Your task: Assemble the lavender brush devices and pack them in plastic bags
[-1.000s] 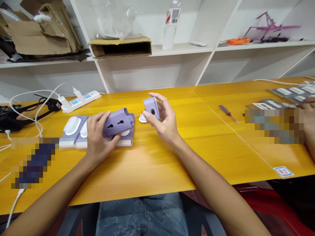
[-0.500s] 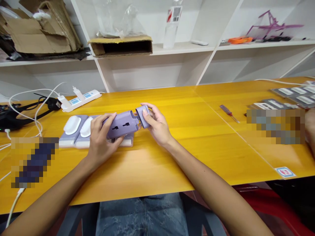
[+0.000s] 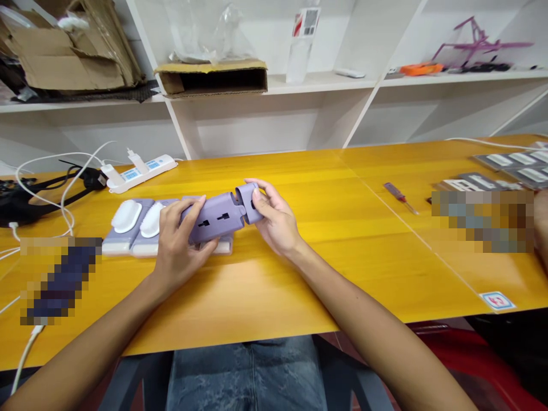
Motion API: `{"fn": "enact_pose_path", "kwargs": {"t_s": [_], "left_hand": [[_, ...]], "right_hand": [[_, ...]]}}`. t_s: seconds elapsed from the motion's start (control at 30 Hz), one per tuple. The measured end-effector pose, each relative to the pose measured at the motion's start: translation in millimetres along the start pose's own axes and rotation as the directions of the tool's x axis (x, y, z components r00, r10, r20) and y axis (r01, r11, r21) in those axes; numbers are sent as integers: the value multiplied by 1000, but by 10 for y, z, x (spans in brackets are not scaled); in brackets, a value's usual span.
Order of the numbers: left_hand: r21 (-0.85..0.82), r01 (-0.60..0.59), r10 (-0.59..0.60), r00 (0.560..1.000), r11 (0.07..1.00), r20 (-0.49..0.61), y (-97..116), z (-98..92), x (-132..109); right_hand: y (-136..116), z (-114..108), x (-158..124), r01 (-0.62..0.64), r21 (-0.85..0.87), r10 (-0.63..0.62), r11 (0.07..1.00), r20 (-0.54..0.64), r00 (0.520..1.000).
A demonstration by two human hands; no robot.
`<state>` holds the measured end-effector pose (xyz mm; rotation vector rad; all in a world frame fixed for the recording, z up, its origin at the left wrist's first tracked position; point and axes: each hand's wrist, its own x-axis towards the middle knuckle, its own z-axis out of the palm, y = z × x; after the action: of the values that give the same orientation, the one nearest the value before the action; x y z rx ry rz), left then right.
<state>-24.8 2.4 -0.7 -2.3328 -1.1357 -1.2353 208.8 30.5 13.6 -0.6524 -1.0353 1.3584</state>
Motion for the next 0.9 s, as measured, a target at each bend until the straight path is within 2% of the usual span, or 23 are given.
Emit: {"fn": "enact_pose_path", "kwargs": {"t_s": [0.23,0.57,0.9], "left_hand": [[11,49,-49,997,999,53,16,-21,-14],[17,39,-40,999,999,35,22,-35,-10],[46,15,-17,999,999,35,33,-49,-5]], "right_hand": [[-7,-41,2,9,-52,-6,999,66,998],[-68,-97,7,21,-103,-8,994,126,992],[-93,-107,-8,33,-117,-17,993,137,990]]}}
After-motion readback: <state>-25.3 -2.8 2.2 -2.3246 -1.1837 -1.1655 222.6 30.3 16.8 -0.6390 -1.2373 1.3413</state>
